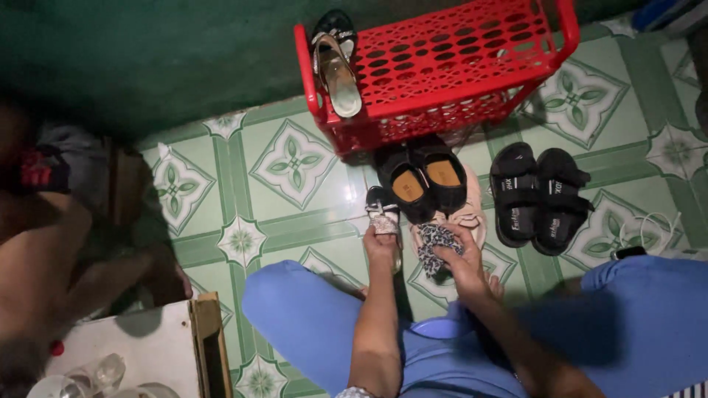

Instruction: Cleaning various shoes with a cloth and organizing them on a red plastic rack

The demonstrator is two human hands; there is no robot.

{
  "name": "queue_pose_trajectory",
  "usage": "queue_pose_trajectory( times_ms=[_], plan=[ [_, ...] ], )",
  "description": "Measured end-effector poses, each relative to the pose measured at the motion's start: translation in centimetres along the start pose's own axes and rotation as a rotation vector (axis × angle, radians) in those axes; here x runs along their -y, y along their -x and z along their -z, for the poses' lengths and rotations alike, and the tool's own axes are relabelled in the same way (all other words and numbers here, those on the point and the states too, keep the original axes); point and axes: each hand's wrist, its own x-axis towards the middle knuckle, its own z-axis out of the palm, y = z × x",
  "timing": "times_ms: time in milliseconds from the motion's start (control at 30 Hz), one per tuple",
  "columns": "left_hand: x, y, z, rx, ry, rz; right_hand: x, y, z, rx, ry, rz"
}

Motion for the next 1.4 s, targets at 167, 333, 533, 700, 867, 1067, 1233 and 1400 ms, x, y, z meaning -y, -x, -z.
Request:
queue_pose_trajectory(
  times_ms=[167,333,533,700,867,1067,1233,1400],
  plan=[
    [-1.5,2.2,-1.1,0.225,0.067,-0.14,1.2,1.1,-0.6,0.032,-0.058,0.049],
    [-1.2,13.0,-10.3,0.519,-0.045,-0.171,1.4,1.6,-0.7,0.02,-0.085,0.083],
    [-0.1,26.3,-17.9,0.813,-0.18,-0.126,2.4,2.4,-0.4,0.021,0.107,0.429],
    [1.3,28.2,-18.0,0.995,-0.301,-0.178,5.9,4.5,-1.2,-0.016,0.38,0.635],
    [1.9,27.8,-16.5,0.968,-0.57,-0.347,8.0,4.9,-1.7,-0.038,0.32,0.508],
    [3.1,28.1,-15.6,0.916,-0.696,-0.367,8.9,2.6,-2.3,0.075,0.244,0.421],
    [3.2,28.1,-15.1,0.957,-0.72,-0.357,9.7,0.6,-2.7,0.224,0.197,0.306],
    [3.0,27.8,-14.5,0.962,-0.688,-0.272,8.2,-1.5,-2.2,0.221,0.4,0.373]
  ],
)
